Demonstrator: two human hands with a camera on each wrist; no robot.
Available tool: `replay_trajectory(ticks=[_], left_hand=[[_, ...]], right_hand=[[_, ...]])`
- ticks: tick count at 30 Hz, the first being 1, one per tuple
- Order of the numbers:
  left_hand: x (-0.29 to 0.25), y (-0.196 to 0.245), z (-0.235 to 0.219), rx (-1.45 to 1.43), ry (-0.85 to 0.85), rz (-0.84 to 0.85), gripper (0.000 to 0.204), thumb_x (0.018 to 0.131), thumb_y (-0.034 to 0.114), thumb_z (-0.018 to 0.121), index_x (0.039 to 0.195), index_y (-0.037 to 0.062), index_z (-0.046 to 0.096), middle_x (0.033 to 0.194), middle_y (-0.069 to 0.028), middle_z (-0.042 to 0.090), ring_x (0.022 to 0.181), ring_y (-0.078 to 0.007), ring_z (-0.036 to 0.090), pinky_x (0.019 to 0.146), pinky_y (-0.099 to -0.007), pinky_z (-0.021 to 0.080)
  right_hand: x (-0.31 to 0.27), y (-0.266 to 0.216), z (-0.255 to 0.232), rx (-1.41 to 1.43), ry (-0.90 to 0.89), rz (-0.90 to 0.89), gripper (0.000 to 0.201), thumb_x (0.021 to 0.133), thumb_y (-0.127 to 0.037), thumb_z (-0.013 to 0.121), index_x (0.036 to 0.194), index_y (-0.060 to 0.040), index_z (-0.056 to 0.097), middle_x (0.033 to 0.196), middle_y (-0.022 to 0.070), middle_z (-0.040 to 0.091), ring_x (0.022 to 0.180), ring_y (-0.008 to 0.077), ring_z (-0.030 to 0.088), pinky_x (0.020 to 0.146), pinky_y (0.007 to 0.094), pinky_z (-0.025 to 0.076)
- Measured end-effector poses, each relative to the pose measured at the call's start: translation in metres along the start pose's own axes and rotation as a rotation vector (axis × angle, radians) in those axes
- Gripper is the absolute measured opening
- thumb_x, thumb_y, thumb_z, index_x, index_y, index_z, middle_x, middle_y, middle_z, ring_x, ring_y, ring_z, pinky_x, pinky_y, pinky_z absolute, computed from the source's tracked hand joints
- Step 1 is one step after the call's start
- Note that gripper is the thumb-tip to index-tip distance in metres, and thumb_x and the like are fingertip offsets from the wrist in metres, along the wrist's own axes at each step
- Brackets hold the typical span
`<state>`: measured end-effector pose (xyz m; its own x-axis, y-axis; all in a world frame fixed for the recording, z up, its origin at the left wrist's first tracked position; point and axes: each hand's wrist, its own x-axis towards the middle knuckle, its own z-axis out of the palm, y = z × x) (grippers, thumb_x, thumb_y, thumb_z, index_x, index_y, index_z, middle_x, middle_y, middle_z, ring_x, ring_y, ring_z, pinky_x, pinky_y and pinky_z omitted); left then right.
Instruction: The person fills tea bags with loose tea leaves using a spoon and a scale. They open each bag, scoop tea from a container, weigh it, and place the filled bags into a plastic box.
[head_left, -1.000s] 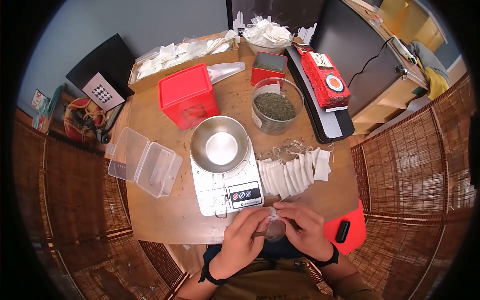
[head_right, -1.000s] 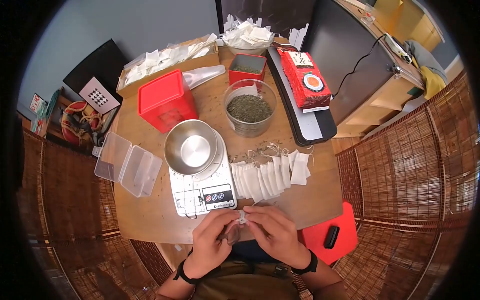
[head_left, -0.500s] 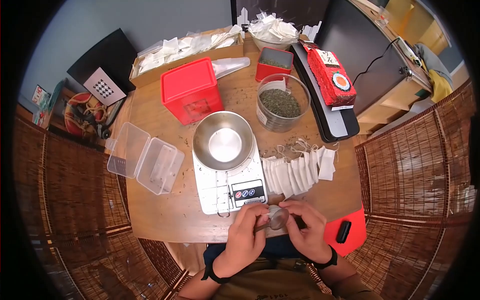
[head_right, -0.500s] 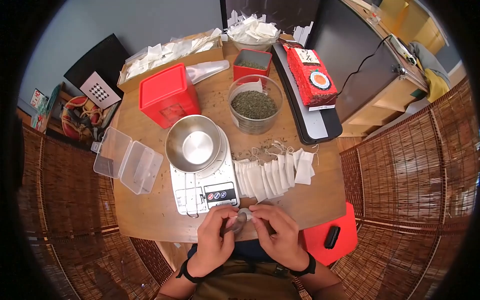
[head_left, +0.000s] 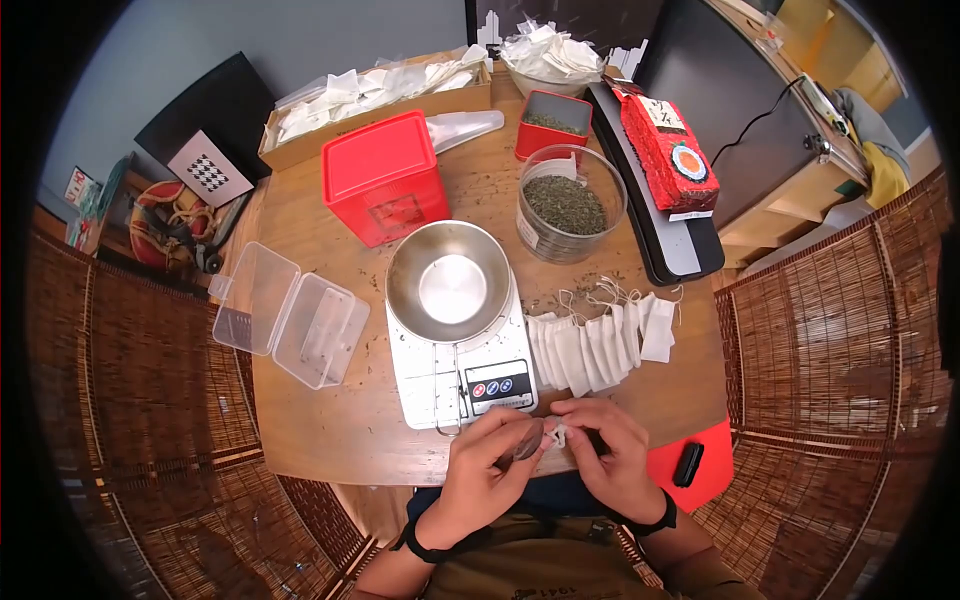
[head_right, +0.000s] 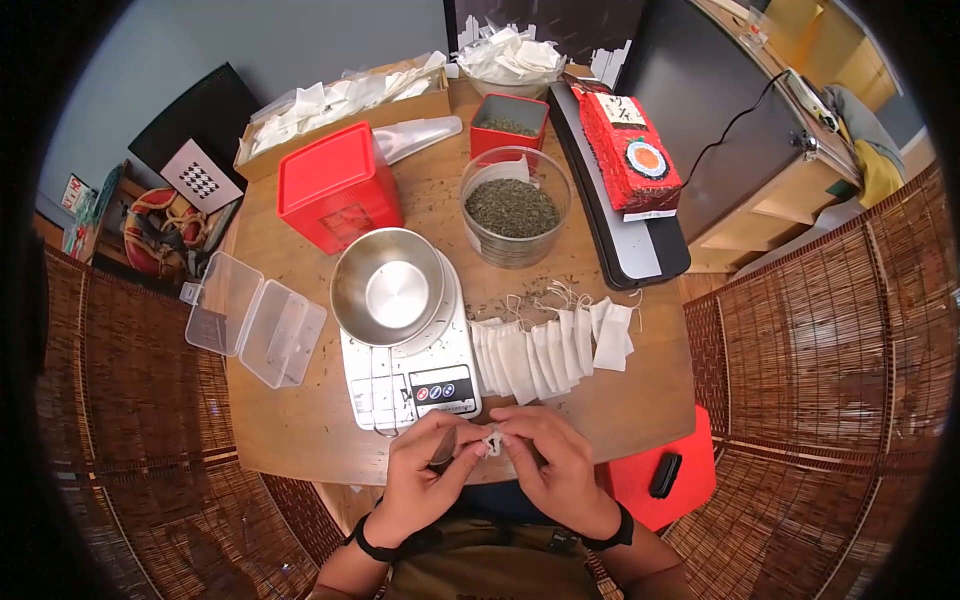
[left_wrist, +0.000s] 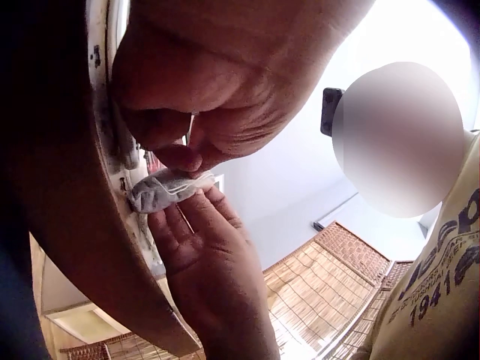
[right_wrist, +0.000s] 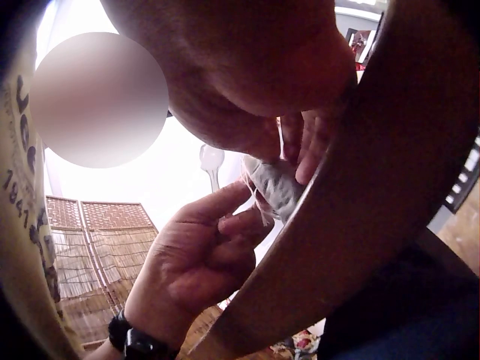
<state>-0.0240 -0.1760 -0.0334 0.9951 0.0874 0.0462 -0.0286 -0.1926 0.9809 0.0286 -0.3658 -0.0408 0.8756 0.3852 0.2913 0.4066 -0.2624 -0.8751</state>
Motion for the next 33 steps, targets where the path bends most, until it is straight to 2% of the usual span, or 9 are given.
replay_trajectory(ticks=[3, 7, 12, 13, 15, 25, 29, 31, 33], left_hand=[[0.000, 0.005, 0.000, -0.025, 0.001, -0.056, 0.013, 0.093, -0.005, 0.079, 0.106, -0.0036, 0.077, 0.102, -0.0099, 0.071, 0.079, -0.0133, 0.064, 0.072, -0.0289, 0.053], [0.001, 0.003, 0.002, -0.028, 0.048, -0.032, 0.009, 0.093, -0.005, 0.078, 0.102, -0.0040, 0.075, 0.102, -0.0092, 0.070, 0.077, -0.0131, 0.062, 0.071, -0.0277, 0.051], [0.001, 0.000, 0.004, -0.050, 0.045, -0.006, 0.009, 0.093, -0.006, 0.077, 0.101, -0.0049, 0.074, 0.103, -0.0094, 0.070, 0.078, -0.0128, 0.062, 0.071, -0.0270, 0.050], [0.000, 0.000, 0.004, -0.050, 0.045, -0.005, 0.009, 0.093, -0.006, 0.077, 0.101, -0.0049, 0.074, 0.103, -0.0094, 0.070, 0.078, -0.0128, 0.062, 0.071, -0.0270, 0.050], [-0.001, 0.002, 0.003, -0.031, 0.059, -0.040, 0.008, 0.093, -0.006, 0.077, 0.101, -0.0047, 0.074, 0.101, -0.0090, 0.070, 0.077, -0.0134, 0.061, 0.070, -0.0275, 0.049], [-0.006, -0.004, 0.002, -0.060, 0.088, -0.029, 0.009, 0.093, -0.005, 0.078, 0.100, -0.0020, 0.072, 0.097, -0.0078, 0.071, 0.075, -0.0132, 0.057, 0.069, -0.0278, 0.046], [-0.008, 0.000, 0.003, -0.086, 0.119, 0.040, 0.010, 0.094, -0.005, 0.077, 0.101, -0.0012, 0.071, 0.098, -0.0066, 0.071, 0.073, -0.0109, 0.057, 0.067, -0.0271, 0.045], [-0.010, 0.008, -0.002, -0.196, 0.100, -0.048, 0.010, 0.097, -0.004, 0.075, 0.105, 0.0000, 0.069, 0.100, -0.0052, 0.071, 0.074, -0.0080, 0.056, 0.065, -0.0249, 0.043], [-0.012, 0.006, -0.004, -0.261, 0.097, 0.003, 0.013, 0.099, -0.004, 0.073, 0.109, 0.0015, 0.068, 0.106, -0.0060, 0.071, 0.076, -0.0064, 0.058, 0.064, -0.0226, 0.042]], right_hand=[[-0.010, 0.002, 0.011, 0.226, 0.112, 0.180, 0.018, 0.093, 0.010, 0.074, 0.109, 0.0030, 0.071, 0.122, 0.0202, 0.076, 0.104, 0.0321, 0.076, 0.086, 0.0367, 0.061], [-0.009, 0.007, 0.004, 0.202, 0.107, 0.097, 0.019, 0.095, 0.010, 0.073, 0.113, 0.0034, 0.070, 0.125, 0.0203, 0.076, 0.104, 0.0302, 0.076, 0.086, 0.0355, 0.061], [-0.001, 0.003, -0.004, -0.009, -0.053, -0.061, 0.019, 0.098, 0.007, 0.072, 0.116, 0.0030, 0.067, 0.125, 0.0202, 0.074, 0.105, 0.0276, 0.074, 0.086, 0.0354, 0.060], [-0.002, 0.002, -0.003, -0.009, -0.053, -0.062, 0.019, 0.098, 0.007, 0.072, 0.116, 0.0030, 0.067, 0.125, 0.0202, 0.074, 0.105, 0.0276, 0.074, 0.086, 0.0354, 0.060], [-0.008, -0.001, 0.001, 0.076, 0.009, 0.150, 0.014, 0.099, 0.005, 0.071, 0.111, 0.0025, 0.066, 0.126, 0.0203, 0.073, 0.105, 0.0289, 0.074, 0.087, 0.0362, 0.059], [-0.015, 0.006, 0.006, 0.087, 0.010, 0.071, 0.010, 0.102, 0.006, 0.064, 0.111, 0.0011, 0.061, 0.124, 0.0192, 0.071, 0.104, 0.0279, 0.071, 0.087, 0.0351, 0.057], [-0.025, 0.011, 0.011, 0.157, 0.015, 0.039, 0.018, 0.106, 0.003, 0.057, 0.124, 0.0017, 0.055, 0.130, 0.0205, 0.066, 0.118, 0.0282, 0.067, 0.097, 0.0383, 0.055], [-0.020, -0.002, 0.013, 0.502, 0.146, 0.196, 0.026, 0.111, -0.005, 0.055, 0.136, 0.0014, 0.052, 0.134, 0.0189, 0.065, 0.119, 0.0271, 0.066, 0.098, 0.0385, 0.056], [-0.006, -0.010, 0.003, 0.471, 0.053, 0.160, 0.035, 0.114, -0.012, 0.052, 0.146, 0.0007, 0.046, 0.136, 0.0180, 0.064, 0.122, 0.0254, 0.065, 0.097, 0.0377, 0.058]])
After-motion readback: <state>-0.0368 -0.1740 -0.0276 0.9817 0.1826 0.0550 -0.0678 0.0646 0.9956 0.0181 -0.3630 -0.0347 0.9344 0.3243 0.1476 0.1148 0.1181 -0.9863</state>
